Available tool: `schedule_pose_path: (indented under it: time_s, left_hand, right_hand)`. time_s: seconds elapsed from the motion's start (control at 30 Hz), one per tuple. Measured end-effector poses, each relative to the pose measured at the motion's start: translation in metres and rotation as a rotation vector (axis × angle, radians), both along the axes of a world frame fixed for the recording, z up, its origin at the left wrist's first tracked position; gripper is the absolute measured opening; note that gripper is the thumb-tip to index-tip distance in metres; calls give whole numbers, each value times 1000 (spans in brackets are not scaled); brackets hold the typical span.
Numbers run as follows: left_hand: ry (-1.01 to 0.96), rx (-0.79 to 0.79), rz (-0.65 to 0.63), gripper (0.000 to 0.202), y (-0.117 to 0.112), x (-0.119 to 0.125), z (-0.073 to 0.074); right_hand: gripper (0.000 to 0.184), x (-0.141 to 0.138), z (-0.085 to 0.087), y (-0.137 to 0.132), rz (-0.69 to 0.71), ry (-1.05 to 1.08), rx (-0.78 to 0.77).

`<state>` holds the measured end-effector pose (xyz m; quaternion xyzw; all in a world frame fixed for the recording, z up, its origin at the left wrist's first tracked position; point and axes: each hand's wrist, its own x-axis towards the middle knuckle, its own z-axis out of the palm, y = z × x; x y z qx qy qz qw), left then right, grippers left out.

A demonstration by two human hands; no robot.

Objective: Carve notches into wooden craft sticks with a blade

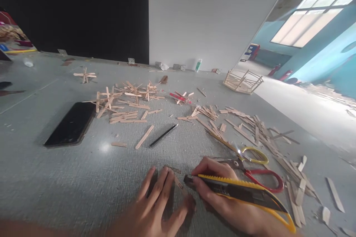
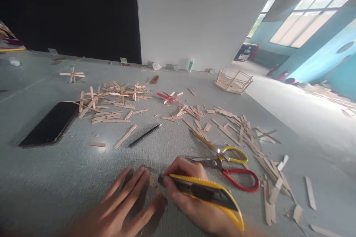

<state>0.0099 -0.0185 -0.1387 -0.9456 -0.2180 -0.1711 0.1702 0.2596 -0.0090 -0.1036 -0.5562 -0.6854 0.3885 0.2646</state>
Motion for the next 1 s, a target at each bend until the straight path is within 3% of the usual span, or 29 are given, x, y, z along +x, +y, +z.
schedule_pose_path:
  time_s: [0.27, 0.43, 1.0]
  left_hand:
    - [22, -44, -8, 44, 0, 1, 6]
    - [8, -85, -12, 46, 2, 2, 8]
    - [40, -91, -22, 46, 3, 4, 14]
  right_hand:
    - [15, -3, -2, -3, 75, -166, 225]
    - [12, -10, -7, -3, 45, -139, 317]
    - [13, -13, -7, -2, 87, -103, 337]
